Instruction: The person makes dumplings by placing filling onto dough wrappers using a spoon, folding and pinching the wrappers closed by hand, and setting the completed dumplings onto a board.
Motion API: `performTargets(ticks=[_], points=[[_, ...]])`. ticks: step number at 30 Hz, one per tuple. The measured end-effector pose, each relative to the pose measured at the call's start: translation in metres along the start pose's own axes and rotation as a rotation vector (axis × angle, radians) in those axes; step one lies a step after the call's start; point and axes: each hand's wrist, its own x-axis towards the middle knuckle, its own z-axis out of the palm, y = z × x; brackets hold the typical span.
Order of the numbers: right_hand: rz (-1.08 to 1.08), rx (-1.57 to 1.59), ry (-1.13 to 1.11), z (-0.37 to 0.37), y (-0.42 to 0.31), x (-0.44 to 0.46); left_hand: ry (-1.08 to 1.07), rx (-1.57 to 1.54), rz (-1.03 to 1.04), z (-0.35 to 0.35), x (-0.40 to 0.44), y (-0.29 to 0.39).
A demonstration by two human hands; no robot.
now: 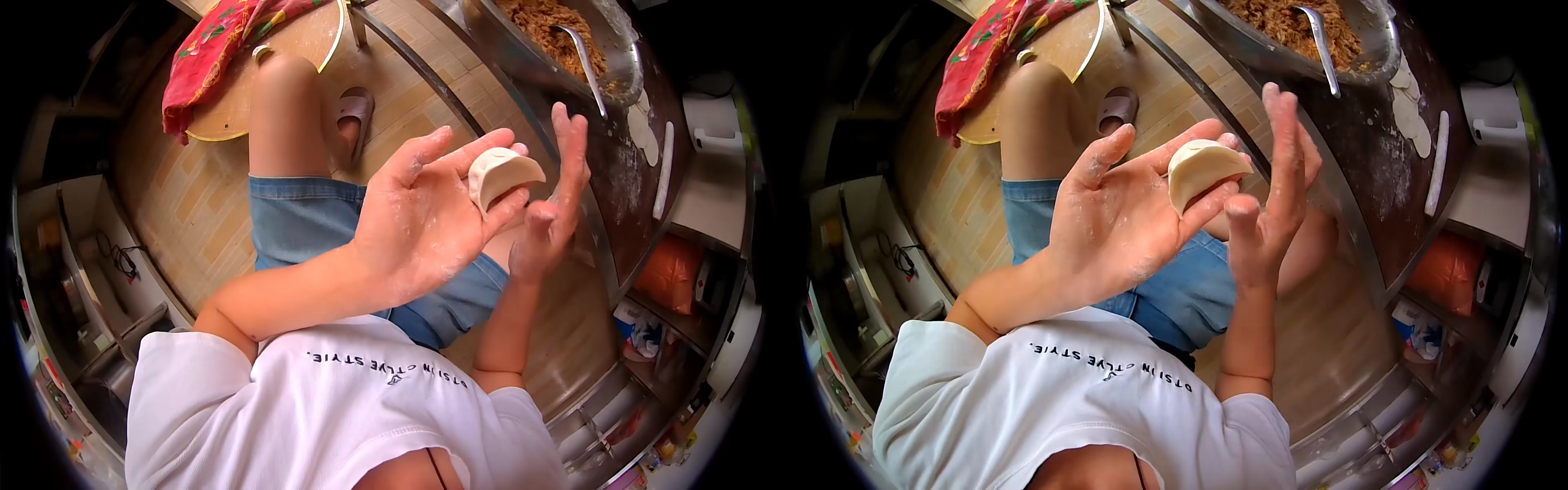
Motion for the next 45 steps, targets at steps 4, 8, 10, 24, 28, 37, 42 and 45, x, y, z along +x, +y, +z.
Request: performTargets(ticks=[4,8,10,24,28,37,42,45], points=[[0.255,0.32,0.128,0.004,-0.01,-0.02,0.136,0.399,0.162,-0.001,0.007,0.063],[0.283,0.345,-0.006,0.025,0.005,-0.024,0.012,1.045,0.507,0.032,0.074,0.183],[0.322,0.342,-0.084,0.033,0.004,-0.017,-0.066,1.305,0.638,0.052,0.124,0.232],[0.404,0.342,-0.149,0.056,0.028,0.007,-0.218,2.644,0.89,0.051,0.27,0.318],[0.414,0.366,-0.149,0.059,0.03,0.005,-0.266,2.84,0.754,0.071,0.265,0.304],[0.418,0.335,-0.079,0.057,0.03,0.0,-0.08,2.529,0.64,0.073,0.215,0.361],[0.469,0.401,-0.144,0.076,0.032,-0.007,0.356,2.331,0.628,0.005,0.098,0.458],[0.452,0.359,-0.244,0.087,0.023,0.009,0.672,2.244,0.567,-0.058,0.072,0.49]])
